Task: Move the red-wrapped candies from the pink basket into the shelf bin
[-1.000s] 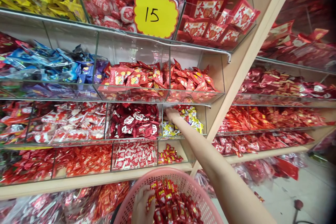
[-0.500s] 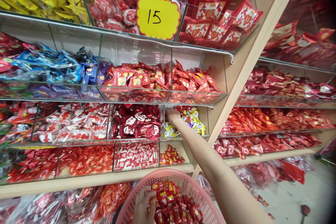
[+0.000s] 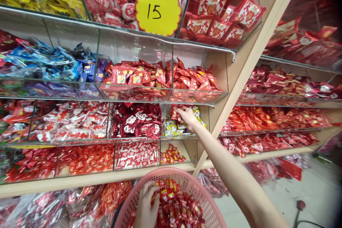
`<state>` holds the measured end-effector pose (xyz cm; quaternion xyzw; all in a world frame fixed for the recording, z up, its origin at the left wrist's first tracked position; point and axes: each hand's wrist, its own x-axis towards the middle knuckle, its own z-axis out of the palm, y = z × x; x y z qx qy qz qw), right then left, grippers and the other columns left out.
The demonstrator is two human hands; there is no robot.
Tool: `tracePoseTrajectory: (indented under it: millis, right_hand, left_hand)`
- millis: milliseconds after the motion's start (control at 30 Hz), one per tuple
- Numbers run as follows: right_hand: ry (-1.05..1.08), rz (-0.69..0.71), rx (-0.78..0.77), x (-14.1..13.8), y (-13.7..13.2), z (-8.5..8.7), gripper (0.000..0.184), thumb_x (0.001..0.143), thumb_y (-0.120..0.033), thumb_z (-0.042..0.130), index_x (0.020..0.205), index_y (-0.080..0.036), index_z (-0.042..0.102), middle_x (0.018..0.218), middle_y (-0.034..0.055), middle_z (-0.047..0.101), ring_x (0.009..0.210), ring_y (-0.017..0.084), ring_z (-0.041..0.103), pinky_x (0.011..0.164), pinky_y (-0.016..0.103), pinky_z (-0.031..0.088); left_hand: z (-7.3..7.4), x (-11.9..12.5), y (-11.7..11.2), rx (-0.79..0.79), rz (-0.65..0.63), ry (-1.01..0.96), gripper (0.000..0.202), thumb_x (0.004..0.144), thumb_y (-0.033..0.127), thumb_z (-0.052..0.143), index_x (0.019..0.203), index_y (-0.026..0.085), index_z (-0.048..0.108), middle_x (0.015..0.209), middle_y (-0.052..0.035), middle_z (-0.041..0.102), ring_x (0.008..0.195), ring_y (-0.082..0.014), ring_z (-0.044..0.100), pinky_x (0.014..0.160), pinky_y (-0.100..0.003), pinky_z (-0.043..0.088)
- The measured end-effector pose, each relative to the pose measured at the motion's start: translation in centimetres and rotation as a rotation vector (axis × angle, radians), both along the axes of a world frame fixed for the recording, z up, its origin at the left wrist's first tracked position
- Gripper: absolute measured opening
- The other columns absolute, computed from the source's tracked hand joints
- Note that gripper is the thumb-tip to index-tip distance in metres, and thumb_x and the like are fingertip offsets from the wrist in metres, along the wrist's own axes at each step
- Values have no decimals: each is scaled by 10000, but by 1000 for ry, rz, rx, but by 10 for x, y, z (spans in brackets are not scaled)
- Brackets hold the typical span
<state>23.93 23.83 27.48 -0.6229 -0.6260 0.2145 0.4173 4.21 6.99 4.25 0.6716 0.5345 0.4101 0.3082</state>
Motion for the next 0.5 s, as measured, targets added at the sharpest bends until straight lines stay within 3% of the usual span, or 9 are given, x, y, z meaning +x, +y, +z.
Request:
tracePoseTrajectory:
  millis: [67, 100, 200, 333, 400, 500]
  right_hand:
    - [155, 41, -13, 9, -34, -12, 393, 835, -538, 429, 857, -161, 539, 630, -8, 573, 417, 55, 461, 362, 162, 321]
    - [337, 85, -40, 13, -52, -20, 380, 783, -550, 516, 808, -171, 534, 611, -25, 555, 393, 40, 422, 342, 156, 284]
    - [729, 151, -221, 13, -105, -48, 361, 665, -504, 683, 773, -185, 551, 576, -49, 540, 362, 19, 369, 317, 148, 221]
    - [917, 165, -390, -8, -158, -83, 325, 664, -465, 705, 778, -187, 582, 578, -56, 549, 370, 8, 360, 332, 141, 219]
    - [950, 155, -414, -21, -173, -96, 323, 673, -469, 698, 776, -184, 588, 581, -56, 546, 382, 10, 367, 339, 139, 226]
    - [966, 125, -370, -33, -184, -110, 323, 689, -477, 682, 779, -179, 593, 609, -57, 536, 409, 14, 379, 353, 136, 258]
  left_hand:
    - [17, 3, 0, -19, -5, -79, 244, 810, 368, 484, 886, 237, 675, 1089, -93, 615, 1092, -267, 541, 957, -445, 421]
    - [28, 5, 1, -33, -15, -129, 245, 807, 383, 496, 885, 233, 674, 1071, -93, 624, 1070, -264, 552, 947, -435, 427]
    - [63, 15, 0, -121, -59, -333, 275, 805, 418, 518, 925, 206, 646, 1004, -87, 650, 988, -235, 594, 895, -376, 461]
    - [101, 32, -7, -243, -136, -539, 505, 759, 396, 608, 1209, 215, 470, 1088, -75, 623, 962, -188, 602, 816, -298, 492]
    - [107, 39, -10, -264, -151, -551, 619, 724, 366, 654, 1270, 216, 403, 1002, -57, 641, 848, -167, 619, 720, -269, 505]
    - [102, 42, -14, -277, -161, -533, 573, 744, 344, 631, 1255, 186, 424, 737, 3, 634, 639, -135, 593, 612, -245, 480]
